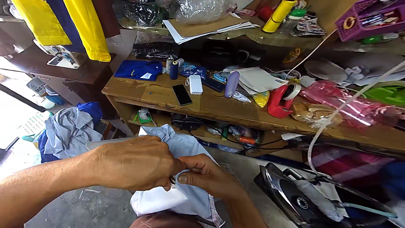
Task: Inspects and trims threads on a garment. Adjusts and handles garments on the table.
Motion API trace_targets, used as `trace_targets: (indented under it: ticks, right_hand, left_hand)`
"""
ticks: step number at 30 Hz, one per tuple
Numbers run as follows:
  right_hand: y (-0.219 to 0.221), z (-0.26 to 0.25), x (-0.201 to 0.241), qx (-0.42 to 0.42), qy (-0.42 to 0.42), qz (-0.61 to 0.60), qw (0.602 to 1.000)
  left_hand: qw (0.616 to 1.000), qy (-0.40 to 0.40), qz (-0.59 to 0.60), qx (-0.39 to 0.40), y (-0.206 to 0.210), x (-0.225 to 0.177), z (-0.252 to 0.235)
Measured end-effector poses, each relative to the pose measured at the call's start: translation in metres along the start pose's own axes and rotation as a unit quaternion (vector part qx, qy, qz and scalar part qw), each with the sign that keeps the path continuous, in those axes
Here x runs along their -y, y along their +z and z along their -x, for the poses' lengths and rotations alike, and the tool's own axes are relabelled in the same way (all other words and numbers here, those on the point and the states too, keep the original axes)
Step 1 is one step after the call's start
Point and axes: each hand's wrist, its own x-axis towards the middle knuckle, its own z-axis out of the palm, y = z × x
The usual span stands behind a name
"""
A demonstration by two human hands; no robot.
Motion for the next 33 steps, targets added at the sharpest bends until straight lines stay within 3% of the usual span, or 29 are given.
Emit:
trace_targets:
  ticks: [10,19,33]
  right_hand:
    - [0.0015,-0.0027,0.0012,0.012,0.018,0.005,1.0]
    - [0.0008,-0.0017,0.0034,0.014,0.016,0.001,1.0]
    - [-0.0024,-0.0046,0.0006,0.032,0.004,0.0,0.999]
  left_hand:
    - [0.999,0.034,-0.004,0.021,-0.0016,0.002,-0.0048]
    - [0.999,0.019,-0.037,0.008,-0.003,-0.004,-0.0033]
    - [0.999,0.026,0.007,0.028,-0.0098,0.0025,-0.0072]
